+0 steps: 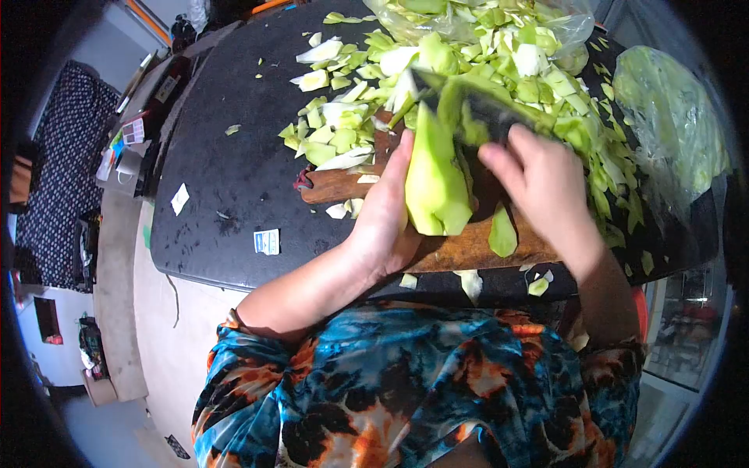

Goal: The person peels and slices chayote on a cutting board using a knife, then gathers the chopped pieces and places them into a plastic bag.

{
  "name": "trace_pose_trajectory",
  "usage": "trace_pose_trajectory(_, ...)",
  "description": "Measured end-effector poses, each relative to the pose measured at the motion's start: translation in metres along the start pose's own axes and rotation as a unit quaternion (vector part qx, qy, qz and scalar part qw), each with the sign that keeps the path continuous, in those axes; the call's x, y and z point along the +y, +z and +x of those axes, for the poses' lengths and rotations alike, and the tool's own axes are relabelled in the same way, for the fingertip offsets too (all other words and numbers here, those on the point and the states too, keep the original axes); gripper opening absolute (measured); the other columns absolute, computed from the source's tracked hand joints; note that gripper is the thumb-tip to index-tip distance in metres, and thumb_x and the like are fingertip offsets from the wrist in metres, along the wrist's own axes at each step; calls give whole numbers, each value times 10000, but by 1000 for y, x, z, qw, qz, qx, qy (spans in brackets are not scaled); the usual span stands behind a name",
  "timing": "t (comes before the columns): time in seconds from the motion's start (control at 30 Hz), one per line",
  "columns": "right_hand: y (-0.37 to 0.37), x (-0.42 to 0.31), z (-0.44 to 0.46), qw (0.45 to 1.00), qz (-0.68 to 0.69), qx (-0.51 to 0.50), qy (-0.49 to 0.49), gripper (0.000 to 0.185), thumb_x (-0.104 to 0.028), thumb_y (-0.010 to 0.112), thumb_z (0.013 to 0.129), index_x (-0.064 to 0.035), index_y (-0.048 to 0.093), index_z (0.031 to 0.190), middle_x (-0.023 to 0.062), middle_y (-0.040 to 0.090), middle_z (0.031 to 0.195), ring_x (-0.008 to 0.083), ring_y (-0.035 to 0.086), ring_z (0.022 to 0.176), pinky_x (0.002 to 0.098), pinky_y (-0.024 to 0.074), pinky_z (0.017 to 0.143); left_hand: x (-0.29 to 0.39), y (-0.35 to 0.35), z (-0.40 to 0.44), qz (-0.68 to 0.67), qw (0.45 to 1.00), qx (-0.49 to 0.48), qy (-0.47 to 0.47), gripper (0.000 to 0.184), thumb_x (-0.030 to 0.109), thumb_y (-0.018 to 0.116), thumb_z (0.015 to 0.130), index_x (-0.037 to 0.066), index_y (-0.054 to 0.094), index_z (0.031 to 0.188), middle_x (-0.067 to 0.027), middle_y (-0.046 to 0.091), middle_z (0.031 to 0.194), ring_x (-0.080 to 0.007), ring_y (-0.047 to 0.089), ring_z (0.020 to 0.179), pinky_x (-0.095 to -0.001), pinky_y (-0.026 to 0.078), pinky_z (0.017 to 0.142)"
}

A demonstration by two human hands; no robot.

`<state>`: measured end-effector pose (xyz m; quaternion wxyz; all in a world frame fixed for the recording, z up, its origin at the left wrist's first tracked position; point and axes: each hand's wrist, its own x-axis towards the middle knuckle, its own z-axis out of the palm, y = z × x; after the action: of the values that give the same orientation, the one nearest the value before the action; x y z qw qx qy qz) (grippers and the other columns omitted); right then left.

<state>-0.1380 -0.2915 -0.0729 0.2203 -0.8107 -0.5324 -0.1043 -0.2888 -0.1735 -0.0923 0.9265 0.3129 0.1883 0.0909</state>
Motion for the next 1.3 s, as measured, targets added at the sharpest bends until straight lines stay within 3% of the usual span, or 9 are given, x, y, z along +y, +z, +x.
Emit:
trace_pose_trajectory(0.13, 14, 32, 21, 993, -62, -8, 99, 544, -513, 446, 901, -8, 558, 734, 178, 571, 618, 354, 596, 621, 427, 467, 567, -5, 11, 0, -14, 999, 34, 16, 549, 555, 368, 920, 133, 485, 1251, -100, 601, 1064, -237, 600, 936, -405, 512, 752)
trace_pose_trajectory(0.23, 3, 35, 21, 989, 48, -14, 140, 523, -480, 450, 912, 3, 552, 739, 201, 560, 644, 361, 577, 634, 414, 437, 572, 8, -11, 3, -66, 994, -81, -42, 573, 575, 404, 896, 131, 480, 1251, -111, 606, 1053, -241, 610, 932, -417, 546, 660)
trace_pose_trajectory(0.37, -20, 16, 5, 958, 256, -21, 129, 418, -363, 522, 914, 13, 504, 731, 166, 466, 580, 280, 449, 516, 362, 381, 532, 13, -9, 6, -76, 997, 13, -11, 583, 585, 453, 869, 137, 495, 1239, -116, 601, 1092, -241, 606, 978, -395, 574, 619)
trace_pose_trajectory(0.43, -29, -2, -10, 940, 324, -43, 99, 380, -317, 554, 904, 8, 480, 722, 144, 425, 563, 238, 395, 499, 345, 363, 514, 15, -8, 6, -47, 998, 26, 12, 589, 588, 452, 870, 131, 488, 1240, -99, 596, 1099, -226, 591, 1009, -392, 562, 700)
trace_pose_trajectory(0.63, -44, -45, -38, 983, 131, -75, -107, 397, -439, 657, 779, -89, 479, 725, 62, 530, 607, 287, 556, 536, 390, 443, 508, 2, -17, 8, -61, 997, -20, 36, 623, 588, 385, 904, 97, 451, 1281, -90, 569, 1147, -216, 570, 1022, -378, 466, 888)
trace_pose_trajectory(0.9, -38, -50, -46, 990, 36, -64, -124, 446, -515, 631, 754, -96, 481, 743, 63, 528, 620, 262, 563, 557, 372, 463, 532, -1, -14, 6, -19, 996, -10, 81, 500, 479, 417, 940, 96, 464, 1258, -87, 579, 1098, -186, 579, 993, -342, 471, 884)
trace_pose_trajectory(1.1, -23, -36, -27, 997, 6, -3, -71, 445, -517, 584, 809, -100, 462, 716, 79, 543, 597, 288, 580, 532, 396, 446, 476, -7, -4, -5, 38, 989, -31, 140, 439, 381, 381, 970, 66, 432, 1270, -97, 548, 1165, -212, 559, 1035, -350, 452, 921)
trace_pose_trajectory(1.23, -15, 6, 19, 998, 7, 2, 70, 494, -478, 485, 896, -26, 521, 700, 185, 554, 615, 374, 584, 610, 448, 449, 552, -5, 3, 3, -25, 995, -14, 96, 481, 433, 367, 964, 66, 441, 1266, -75, 570, 1134, -191, 568, 995, -328, 452, 897)
trace_pose_trajectory(1.3, -12, 35, 39, 990, 15, 3, 138, 468, -452, 498, 901, -12, 565, 760, 192, 569, 649, 364, 574, 617, 418, 452, 585, 4, 2, -2, -41, 998, -24, 50, 544, 528, 414, 917, 101, 461, 1251, -60, 591, 1079, -174, 595, 932, -336, 513, 772)
